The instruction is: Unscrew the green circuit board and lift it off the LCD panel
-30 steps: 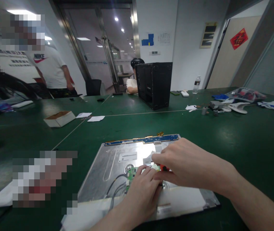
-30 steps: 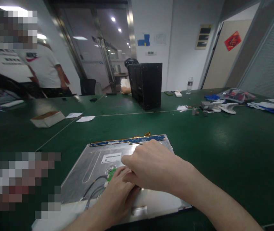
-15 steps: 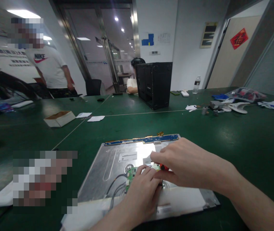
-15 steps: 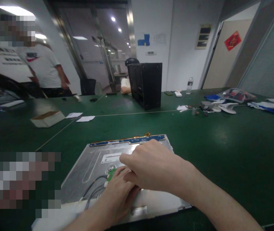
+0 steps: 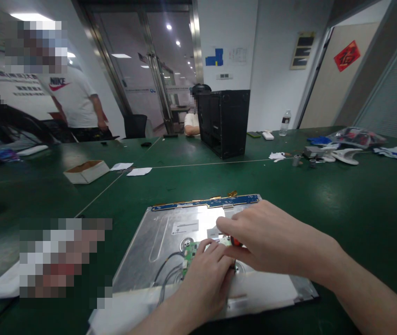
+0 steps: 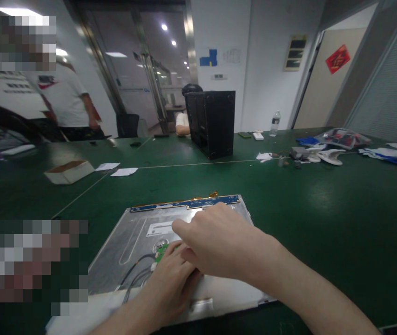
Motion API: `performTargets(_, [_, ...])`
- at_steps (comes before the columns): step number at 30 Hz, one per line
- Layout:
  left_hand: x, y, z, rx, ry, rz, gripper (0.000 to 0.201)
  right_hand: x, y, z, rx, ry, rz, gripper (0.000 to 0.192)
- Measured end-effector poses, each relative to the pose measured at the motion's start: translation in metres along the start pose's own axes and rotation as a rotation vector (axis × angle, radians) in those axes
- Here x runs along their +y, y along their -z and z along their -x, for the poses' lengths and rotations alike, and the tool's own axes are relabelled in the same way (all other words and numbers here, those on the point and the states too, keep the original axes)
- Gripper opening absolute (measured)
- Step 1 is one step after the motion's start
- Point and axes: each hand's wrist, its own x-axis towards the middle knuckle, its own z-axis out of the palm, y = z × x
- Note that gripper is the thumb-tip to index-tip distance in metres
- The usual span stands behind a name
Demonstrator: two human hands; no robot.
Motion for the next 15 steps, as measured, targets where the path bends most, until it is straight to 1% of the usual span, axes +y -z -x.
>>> performTargets(3, [-0.0004, -0.0019, 0.0004, 0.013, 0.006, -0.005, 0.022, -0.0014, -0.0003, -0.0005, -0.002, -0.027, 0.020, 0.013])
performTargets(7, [-0.0005, -0.0028, 0.0009, 0.044, -0.008, 0.000, 0.022, -0.0019, 0.0018, 0.0031, -0.002, 0.069, -0.058, 0.006])
performTargets(9, [-0.0001, -0.0015, 0.0003, 0.051, -0.017, 0.011, 0.022, -0.0015, 0.0032, 0.0048, -0.025, 0.102, -0.083, 0.008])
performTargets(12, [0.0006, 0.0012, -0.0007, 0.048, -0.014, 0.017, 0.024, -0.0006, 0.0044, 0.0055, -0.055, 0.092, -0.070, 0.008])
performTargets(15, [0.0005, 0.0017, -0.0005, 0.021, -0.005, 0.010, 0.018, 0.0002, 0.0041, 0.0036, -0.036, 0.053, -0.053, 0.007])
